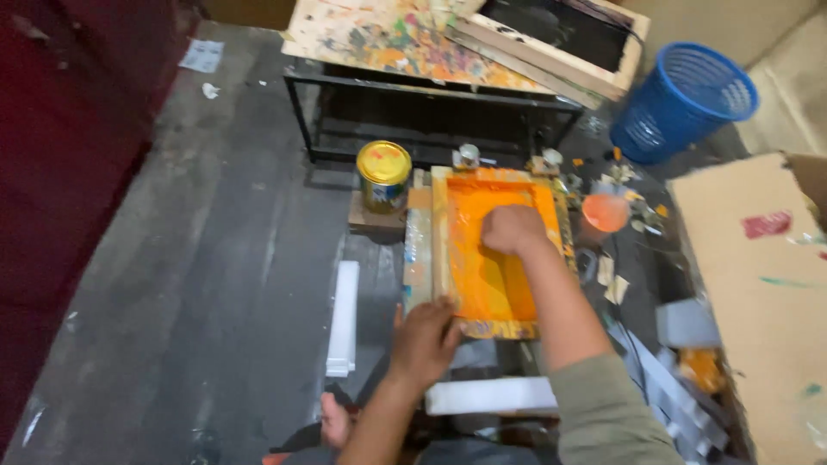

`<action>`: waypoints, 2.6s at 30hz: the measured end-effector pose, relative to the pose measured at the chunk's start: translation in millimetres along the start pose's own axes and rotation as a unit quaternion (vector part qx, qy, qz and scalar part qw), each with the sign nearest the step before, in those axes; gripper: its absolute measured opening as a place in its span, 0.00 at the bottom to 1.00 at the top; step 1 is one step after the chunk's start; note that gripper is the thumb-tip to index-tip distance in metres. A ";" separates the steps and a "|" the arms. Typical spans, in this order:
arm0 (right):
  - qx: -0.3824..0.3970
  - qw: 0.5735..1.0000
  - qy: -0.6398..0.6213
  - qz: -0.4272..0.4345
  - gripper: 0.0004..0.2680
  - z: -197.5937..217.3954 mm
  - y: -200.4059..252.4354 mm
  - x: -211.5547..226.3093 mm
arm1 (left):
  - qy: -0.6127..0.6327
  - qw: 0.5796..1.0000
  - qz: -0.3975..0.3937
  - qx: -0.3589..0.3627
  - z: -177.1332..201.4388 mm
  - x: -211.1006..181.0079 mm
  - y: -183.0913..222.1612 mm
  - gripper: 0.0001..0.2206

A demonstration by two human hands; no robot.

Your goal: A person is manually screen printing orange ink onto small strips of material using a small frame and a wooden block.

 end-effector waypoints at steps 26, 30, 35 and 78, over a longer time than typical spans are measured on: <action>0.104 0.988 -0.045 0.107 0.08 -15.8 148.5 48.6 | -0.036 0.988 0.050 0.141 2.7 11.7 44.7 0.24; 0.122 0.986 -0.064 0.098 0.14 -20.5 138.6 38.5 | -0.042 0.987 0.052 0.147 3.6 8.4 42.1 0.23; 0.104 0.989 -0.023 0.099 0.14 -20.4 93.6 21.5 | -0.041 0.985 0.055 0.155 -3.2 1.1 26.7 0.24; 0.180 0.969 -0.109 0.127 0.19 -39.0 123.4 45.4 | -0.085 0.981 0.048 0.168 12.0 -18.4 39.8 0.29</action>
Point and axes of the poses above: each hand's wrist, its own y-axis away from the middle knuckle, its own z-axis out of the back of the hand, x = y × z, the point moved 10 cm from there along -y, towards the middle knuckle, and after that the axes turned 11 degrees about z, right-handed, at the moved point
